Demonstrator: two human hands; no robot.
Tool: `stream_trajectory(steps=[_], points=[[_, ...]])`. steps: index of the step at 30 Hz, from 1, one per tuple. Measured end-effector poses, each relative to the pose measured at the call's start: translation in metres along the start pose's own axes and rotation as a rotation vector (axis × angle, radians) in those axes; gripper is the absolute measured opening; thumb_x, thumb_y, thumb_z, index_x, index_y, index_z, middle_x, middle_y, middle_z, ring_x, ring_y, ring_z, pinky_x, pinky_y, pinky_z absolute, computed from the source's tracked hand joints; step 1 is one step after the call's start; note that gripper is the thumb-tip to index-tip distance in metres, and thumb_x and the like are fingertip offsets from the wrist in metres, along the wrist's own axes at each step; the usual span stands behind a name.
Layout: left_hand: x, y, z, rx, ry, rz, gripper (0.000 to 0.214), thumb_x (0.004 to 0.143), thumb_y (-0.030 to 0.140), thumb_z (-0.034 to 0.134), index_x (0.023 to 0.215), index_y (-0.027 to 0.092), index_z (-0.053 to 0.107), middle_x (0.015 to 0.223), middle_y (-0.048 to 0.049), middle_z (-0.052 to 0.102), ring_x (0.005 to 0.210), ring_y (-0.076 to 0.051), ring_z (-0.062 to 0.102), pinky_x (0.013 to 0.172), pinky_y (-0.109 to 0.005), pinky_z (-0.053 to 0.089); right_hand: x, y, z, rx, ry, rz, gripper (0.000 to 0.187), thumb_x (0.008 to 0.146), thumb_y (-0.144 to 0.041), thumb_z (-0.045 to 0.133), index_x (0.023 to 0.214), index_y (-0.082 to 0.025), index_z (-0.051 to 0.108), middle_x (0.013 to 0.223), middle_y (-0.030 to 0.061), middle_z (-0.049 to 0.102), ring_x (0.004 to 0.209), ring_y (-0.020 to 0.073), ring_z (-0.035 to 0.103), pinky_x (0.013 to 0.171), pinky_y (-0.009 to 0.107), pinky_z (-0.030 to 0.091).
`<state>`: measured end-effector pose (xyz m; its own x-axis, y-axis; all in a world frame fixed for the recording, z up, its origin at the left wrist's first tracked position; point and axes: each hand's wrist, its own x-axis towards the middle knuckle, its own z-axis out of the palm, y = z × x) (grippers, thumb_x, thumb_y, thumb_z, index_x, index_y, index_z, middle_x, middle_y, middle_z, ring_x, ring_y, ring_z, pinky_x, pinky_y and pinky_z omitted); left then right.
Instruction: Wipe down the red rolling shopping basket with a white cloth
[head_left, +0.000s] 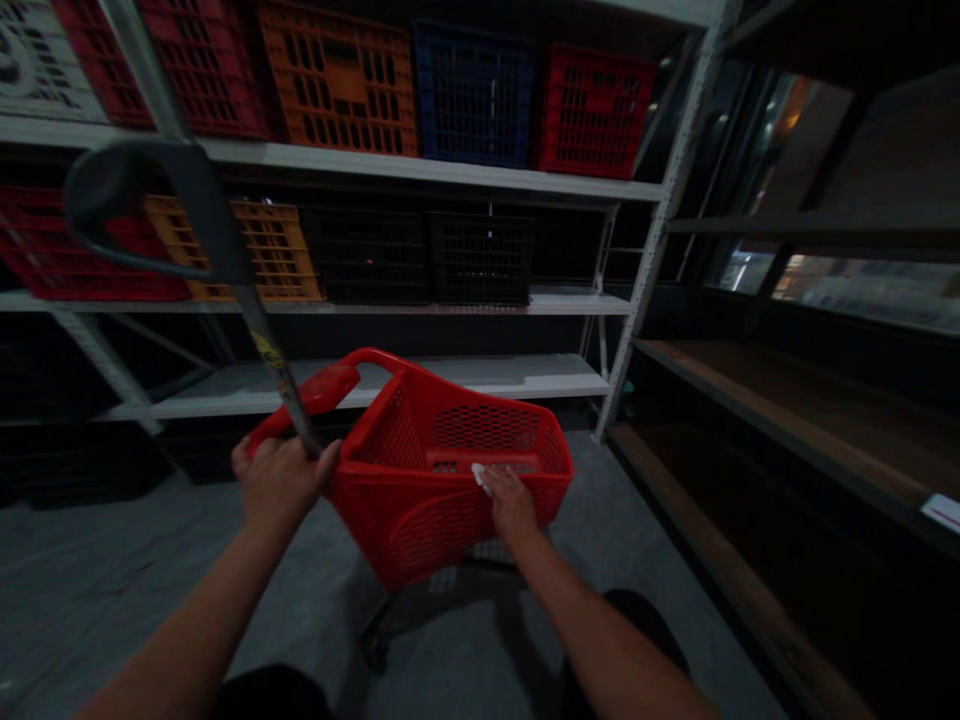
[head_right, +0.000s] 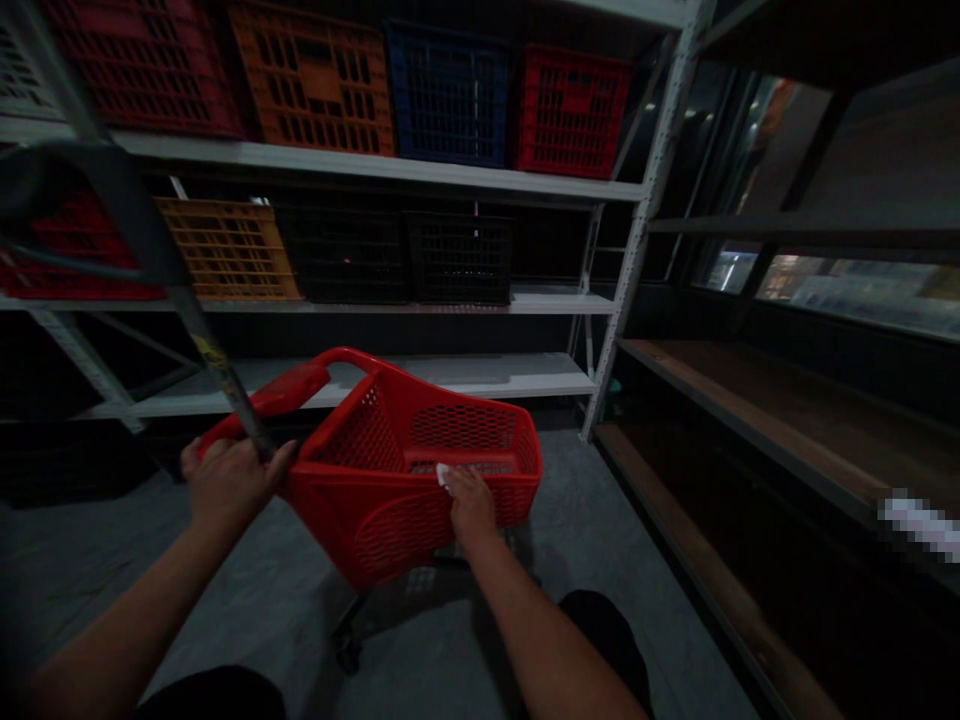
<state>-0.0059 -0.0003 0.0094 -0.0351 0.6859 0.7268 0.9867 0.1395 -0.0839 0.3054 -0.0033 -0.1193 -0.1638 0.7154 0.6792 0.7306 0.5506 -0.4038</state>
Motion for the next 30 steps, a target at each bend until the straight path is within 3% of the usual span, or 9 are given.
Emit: stream_trajectory(steps=[7,9,11,13,15,20,23,26,30], points=[[0.007,-0.019,0.013,-0.011,-0.05,0.028,0.051,0.076,0.059,0.027,0.064,0.019,0.055,0.063,-0.0028,0.055,0.079,-0.019,0.048,0.098,-0.045,0.019,-0.044,0.087,-0.077,-0.169,0.051,0.124,0.05,0.07,0.0,0.038,0.109,-0.024,0.059,0.108,0.0035,0.063,0.111,0.0194,0.05,0.099,0.051,0.025],[0.01,-0.021,0.015,-0.012,-0.031,-0.005,0.054,0.076,0.061,0.025,0.071,0.017,0.056,0.075,-0.0055,0.059,0.087,-0.021,0.049,0.099,-0.047,0.019,-0.053,0.097,-0.083,-0.201,0.078,0.167,0.047,0.071,-0.002,0.039,0.107,-0.023,0.06,0.108,0.0041,0.063,0.114,0.0218,0.047,0.098,0.053,0.025],[0.008,-0.017,0.013,-0.051,0.074,-0.102,0.059,0.076,0.063,0.025,0.093,0.013,0.054,0.103,-0.0118,0.057,0.105,-0.026,0.044,0.099,-0.05,0.02,-0.056,0.092,-0.076,-0.19,0.109,0.177,0.044,0.073,-0.003,0.038,0.104,-0.022,0.062,0.108,0.0058,0.062,0.112,0.022,0.049,0.097,0.052,0.028],[-0.002,-0.002,0.007,-0.133,0.216,-0.204,0.066,0.077,0.061,0.028,0.117,0.009,0.039,0.128,-0.0179,0.039,0.122,-0.031,0.029,0.098,-0.054,0.02,-0.053,0.077,-0.06,-0.144,0.137,0.169,0.041,0.075,-0.004,0.038,0.103,-0.02,0.063,0.108,0.0073,0.062,0.108,0.0208,0.052,0.095,0.05,0.032],[-0.019,0.027,0.0,-0.231,0.274,-0.184,0.065,0.079,0.053,0.033,0.126,0.008,0.028,0.137,-0.0197,0.027,0.128,-0.031,0.018,0.101,-0.054,0.016,-0.047,0.056,-0.042,-0.083,0.15,0.14,0.039,0.077,-0.006,0.037,0.103,-0.02,0.063,0.108,0.0075,0.062,0.106,0.0192,0.054,0.095,0.047,0.036],[-0.069,0.13,-0.002,-0.508,-0.013,0.266,0.039,0.083,0.035,0.036,0.115,0.017,0.045,0.133,-0.0124,0.037,0.129,-0.025,0.021,0.104,-0.047,0.018,-0.038,0.016,-0.02,0.005,0.082,0.008,0.039,0.075,-0.005,0.04,0.102,-0.02,0.063,0.104,0.0065,0.064,0.1,0.0172,0.058,0.09,0.039,0.044],[-0.083,0.173,0.007,-0.588,-0.16,0.363,0.034,0.084,0.035,0.033,0.108,0.019,0.052,0.128,-0.0099,0.045,0.125,-0.023,0.03,0.102,-0.044,0.023,-0.044,0.018,-0.029,0.038,0.022,-0.091,0.038,0.074,-0.006,0.041,0.101,-0.02,0.064,0.102,0.0057,0.065,0.099,0.0172,0.058,0.088,0.037,0.044],[-0.084,0.185,0.014,-0.602,-0.275,0.375,0.035,0.086,0.036,0.03,0.093,0.02,0.059,0.106,-0.0078,0.061,0.108,-0.021,0.048,0.101,-0.046,0.023,-0.045,0.034,-0.047,0.054,0.014,-0.052,0.037,0.073,-0.006,0.041,0.097,-0.019,0.065,0.098,0.0062,0.066,0.093,0.0183,0.059,0.083,0.036,0.046],[-0.083,0.177,0.019,-0.509,-0.314,0.351,0.042,0.087,0.036,0.025,0.078,0.019,0.063,0.078,-0.0062,0.066,0.083,-0.018,0.057,0.097,-0.045,0.025,-0.03,0.044,-0.059,0.146,0.164,0.249,0.036,0.072,-0.008,0.037,0.092,-0.018,0.066,0.084,0.007,0.068,0.078,0.018,0.061,0.072,0.033,0.049]])
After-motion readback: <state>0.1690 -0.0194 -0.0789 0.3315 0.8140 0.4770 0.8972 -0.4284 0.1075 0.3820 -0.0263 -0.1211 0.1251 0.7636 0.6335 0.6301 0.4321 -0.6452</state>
